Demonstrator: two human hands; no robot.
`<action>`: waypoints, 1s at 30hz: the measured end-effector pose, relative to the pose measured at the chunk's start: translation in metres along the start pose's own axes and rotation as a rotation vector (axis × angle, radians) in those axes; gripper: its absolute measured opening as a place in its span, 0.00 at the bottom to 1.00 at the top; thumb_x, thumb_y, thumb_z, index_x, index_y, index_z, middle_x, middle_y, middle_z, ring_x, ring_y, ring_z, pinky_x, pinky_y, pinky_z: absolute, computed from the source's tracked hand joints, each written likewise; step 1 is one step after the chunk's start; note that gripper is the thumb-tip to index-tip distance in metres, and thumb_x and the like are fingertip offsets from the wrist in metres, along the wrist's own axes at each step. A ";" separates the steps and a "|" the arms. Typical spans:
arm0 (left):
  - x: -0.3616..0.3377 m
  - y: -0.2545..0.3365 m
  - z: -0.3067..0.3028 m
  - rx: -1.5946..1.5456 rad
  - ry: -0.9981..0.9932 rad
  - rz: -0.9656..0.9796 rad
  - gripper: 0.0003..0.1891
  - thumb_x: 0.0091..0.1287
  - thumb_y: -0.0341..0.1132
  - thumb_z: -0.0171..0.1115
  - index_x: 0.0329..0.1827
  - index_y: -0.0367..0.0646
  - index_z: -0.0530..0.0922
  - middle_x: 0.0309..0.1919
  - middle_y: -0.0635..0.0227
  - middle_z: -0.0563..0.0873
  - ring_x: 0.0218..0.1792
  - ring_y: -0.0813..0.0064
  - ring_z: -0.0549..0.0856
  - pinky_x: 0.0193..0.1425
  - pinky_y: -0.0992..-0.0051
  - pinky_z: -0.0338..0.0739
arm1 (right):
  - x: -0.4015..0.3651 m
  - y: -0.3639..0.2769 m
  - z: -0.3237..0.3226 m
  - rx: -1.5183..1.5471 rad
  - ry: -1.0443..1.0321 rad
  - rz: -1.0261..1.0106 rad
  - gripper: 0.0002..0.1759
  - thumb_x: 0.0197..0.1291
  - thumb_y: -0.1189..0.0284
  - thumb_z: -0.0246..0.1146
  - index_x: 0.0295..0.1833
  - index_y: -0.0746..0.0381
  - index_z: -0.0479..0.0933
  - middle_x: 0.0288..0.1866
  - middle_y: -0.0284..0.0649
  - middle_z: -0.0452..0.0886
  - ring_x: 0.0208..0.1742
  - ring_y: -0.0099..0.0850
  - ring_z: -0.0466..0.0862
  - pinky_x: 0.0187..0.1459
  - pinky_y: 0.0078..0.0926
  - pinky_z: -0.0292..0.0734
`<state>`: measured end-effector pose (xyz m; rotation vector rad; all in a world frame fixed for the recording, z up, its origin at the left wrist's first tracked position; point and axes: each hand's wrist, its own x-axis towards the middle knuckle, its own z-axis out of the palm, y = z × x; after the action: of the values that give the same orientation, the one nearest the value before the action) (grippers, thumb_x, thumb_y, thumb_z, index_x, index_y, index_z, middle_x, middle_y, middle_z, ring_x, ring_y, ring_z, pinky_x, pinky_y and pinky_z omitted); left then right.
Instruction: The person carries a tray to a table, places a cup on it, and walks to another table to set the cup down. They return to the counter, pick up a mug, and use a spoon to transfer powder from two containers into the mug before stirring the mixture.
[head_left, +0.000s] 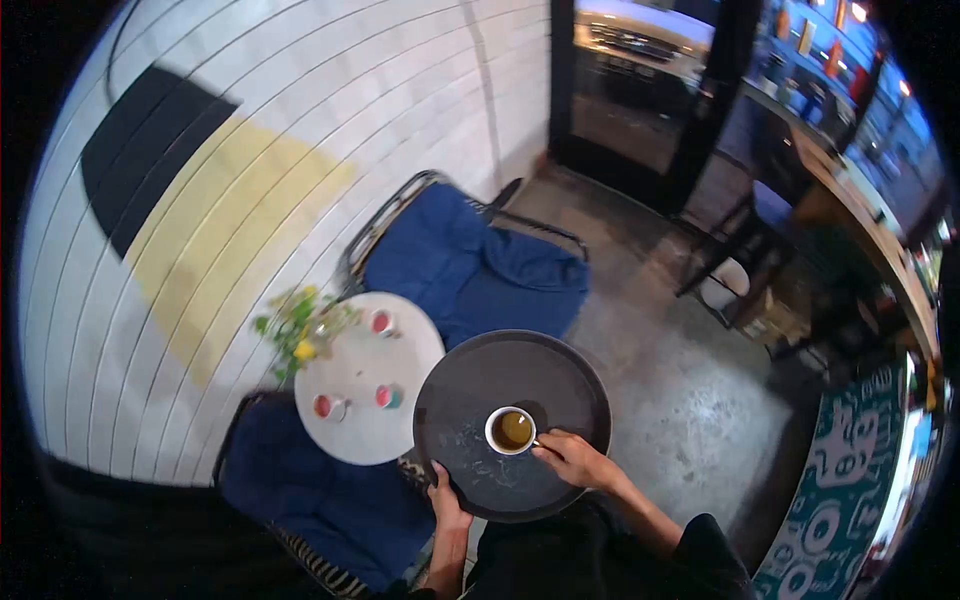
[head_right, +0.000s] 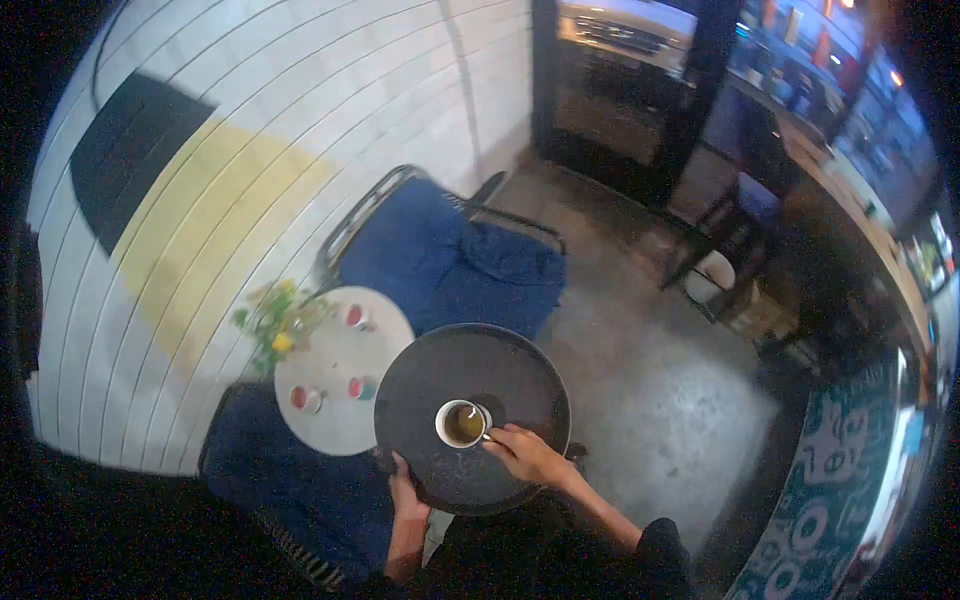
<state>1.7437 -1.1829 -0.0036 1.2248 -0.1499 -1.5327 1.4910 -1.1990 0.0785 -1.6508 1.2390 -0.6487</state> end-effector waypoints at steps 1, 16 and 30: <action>-0.006 -0.006 0.020 0.044 -0.026 0.016 0.32 0.74 0.53 0.55 0.67 0.31 0.66 0.61 0.53 0.77 0.56 0.56 0.81 0.59 0.53 0.79 | -0.013 0.006 -0.010 -0.080 0.053 0.009 0.15 0.72 0.64 0.56 0.54 0.65 0.77 0.39 0.50 0.75 0.44 0.48 0.78 0.46 0.44 0.73; -0.052 -0.227 0.266 0.407 -0.319 -0.320 0.36 0.73 0.58 0.54 0.72 0.38 0.64 0.68 0.57 0.73 0.66 0.54 0.75 0.68 0.50 0.71 | -0.217 0.121 -0.211 0.236 0.637 0.189 0.15 0.71 0.66 0.59 0.42 0.70 0.76 0.26 0.47 0.77 0.28 0.28 0.73 0.33 0.35 0.70; 0.003 -0.376 0.420 0.474 -0.525 -0.491 0.32 0.74 0.54 0.53 0.69 0.37 0.67 0.66 0.56 0.75 0.63 0.56 0.78 0.66 0.51 0.74 | -0.268 0.224 -0.339 0.313 1.007 0.511 0.19 0.61 0.64 0.70 0.32 0.71 0.75 0.21 0.33 0.54 0.25 0.22 0.58 0.26 0.30 0.58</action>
<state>1.1865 -1.2492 -0.0610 1.2437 -0.6222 -2.3270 1.0184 -1.0844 0.0503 -0.6429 2.0232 -1.3230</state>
